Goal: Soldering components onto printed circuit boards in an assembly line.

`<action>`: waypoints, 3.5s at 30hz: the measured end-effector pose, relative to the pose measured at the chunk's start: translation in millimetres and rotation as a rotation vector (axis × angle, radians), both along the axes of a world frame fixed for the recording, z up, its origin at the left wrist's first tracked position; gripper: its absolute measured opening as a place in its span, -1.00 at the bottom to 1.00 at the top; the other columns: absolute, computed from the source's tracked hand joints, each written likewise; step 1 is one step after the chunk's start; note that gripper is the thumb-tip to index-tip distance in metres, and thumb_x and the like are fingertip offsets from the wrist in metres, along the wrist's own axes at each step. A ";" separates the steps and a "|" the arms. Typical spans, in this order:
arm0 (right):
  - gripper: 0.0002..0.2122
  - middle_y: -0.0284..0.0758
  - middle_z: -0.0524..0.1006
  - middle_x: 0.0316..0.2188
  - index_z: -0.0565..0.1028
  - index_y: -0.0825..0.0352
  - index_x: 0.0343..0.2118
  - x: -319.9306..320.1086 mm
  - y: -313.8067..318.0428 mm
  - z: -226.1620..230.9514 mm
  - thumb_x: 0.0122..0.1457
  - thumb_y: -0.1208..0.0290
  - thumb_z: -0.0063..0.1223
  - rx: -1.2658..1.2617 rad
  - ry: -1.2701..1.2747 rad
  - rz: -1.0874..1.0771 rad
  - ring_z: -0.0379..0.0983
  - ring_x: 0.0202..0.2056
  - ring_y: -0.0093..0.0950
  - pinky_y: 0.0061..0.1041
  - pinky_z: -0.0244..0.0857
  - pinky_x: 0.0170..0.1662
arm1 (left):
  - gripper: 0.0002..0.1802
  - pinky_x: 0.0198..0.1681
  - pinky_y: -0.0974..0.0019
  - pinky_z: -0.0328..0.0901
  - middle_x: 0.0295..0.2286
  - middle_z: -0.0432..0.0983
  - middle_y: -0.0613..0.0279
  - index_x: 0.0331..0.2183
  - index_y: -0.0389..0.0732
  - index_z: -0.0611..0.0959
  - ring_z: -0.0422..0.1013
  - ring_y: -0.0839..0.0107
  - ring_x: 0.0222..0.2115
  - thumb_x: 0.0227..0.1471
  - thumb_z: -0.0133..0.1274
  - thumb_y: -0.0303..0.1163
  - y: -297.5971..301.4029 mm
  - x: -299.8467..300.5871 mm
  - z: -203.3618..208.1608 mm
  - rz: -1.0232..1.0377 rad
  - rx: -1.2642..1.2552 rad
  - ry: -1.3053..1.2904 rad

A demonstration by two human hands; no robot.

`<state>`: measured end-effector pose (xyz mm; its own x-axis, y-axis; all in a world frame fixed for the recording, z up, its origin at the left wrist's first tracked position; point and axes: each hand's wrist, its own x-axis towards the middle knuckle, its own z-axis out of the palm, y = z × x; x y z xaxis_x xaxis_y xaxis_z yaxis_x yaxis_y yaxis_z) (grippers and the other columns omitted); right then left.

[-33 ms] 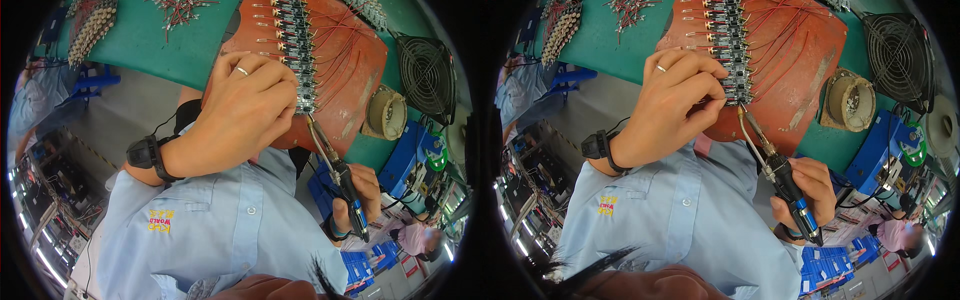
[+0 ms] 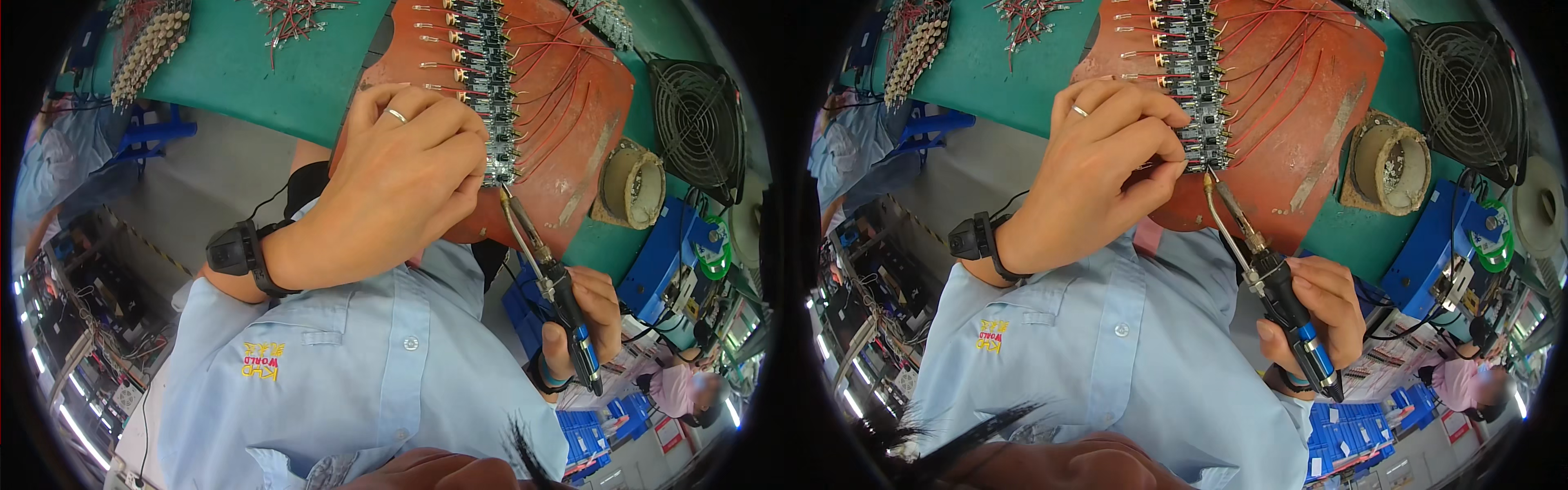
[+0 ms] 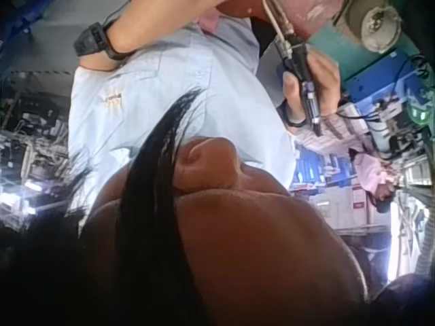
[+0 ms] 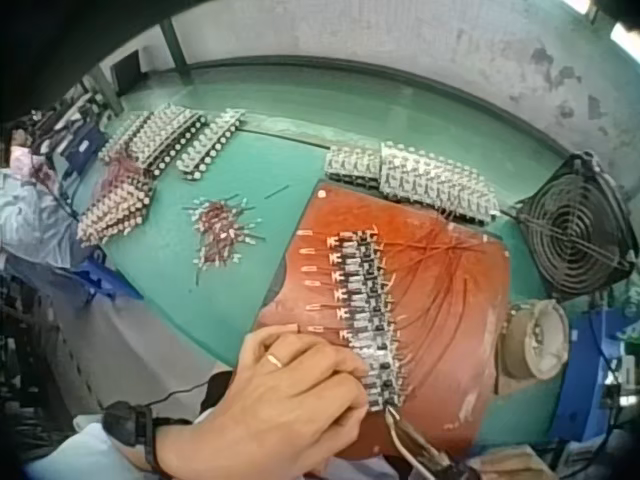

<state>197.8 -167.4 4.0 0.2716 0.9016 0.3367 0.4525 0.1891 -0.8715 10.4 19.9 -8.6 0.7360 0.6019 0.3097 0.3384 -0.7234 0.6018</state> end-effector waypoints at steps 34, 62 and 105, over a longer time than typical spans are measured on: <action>-0.50 -0.10 0.48 -0.38 0.38 0.49 -0.20 3.7 -4.7 20.3 -0.03 0.14 0.22 0.060 -0.246 -0.256 0.43 -0.33 -0.23 -0.26 0.31 -0.27 | -0.89 -0.03 0.18 0.04 -0.31 0.43 0.38 -0.56 -0.11 0.50 0.29 0.30 -0.21 -0.24 0.11 -0.50 2.0 1.8 4.9 -0.011 0.022 0.042; -0.52 -0.18 0.45 -0.37 0.30 0.36 -0.16 54.5 16.5 -74.8 0.14 -0.04 -0.04 0.454 0.477 -0.292 0.40 -0.37 -0.38 -0.37 0.30 -0.30 | -0.73 -0.17 0.26 0.16 -0.43 0.40 0.26 -0.44 -0.18 0.52 0.31 0.26 -0.28 -0.20 0.24 -0.29 106.0 27.7 15.1 0.115 0.201 0.101; -0.64 -0.25 0.41 -0.35 0.30 0.35 -0.13 50.3 14.9 -75.0 0.22 0.13 -0.11 0.331 0.458 -0.357 0.33 -0.37 -0.48 -0.47 0.25 -0.26 | -0.47 -0.11 0.03 0.24 -0.21 0.49 0.00 -0.24 -0.21 0.62 0.36 0.05 -0.13 -0.14 0.15 0.03 195.5 -298.7 -39.7 1.295 0.134 -0.016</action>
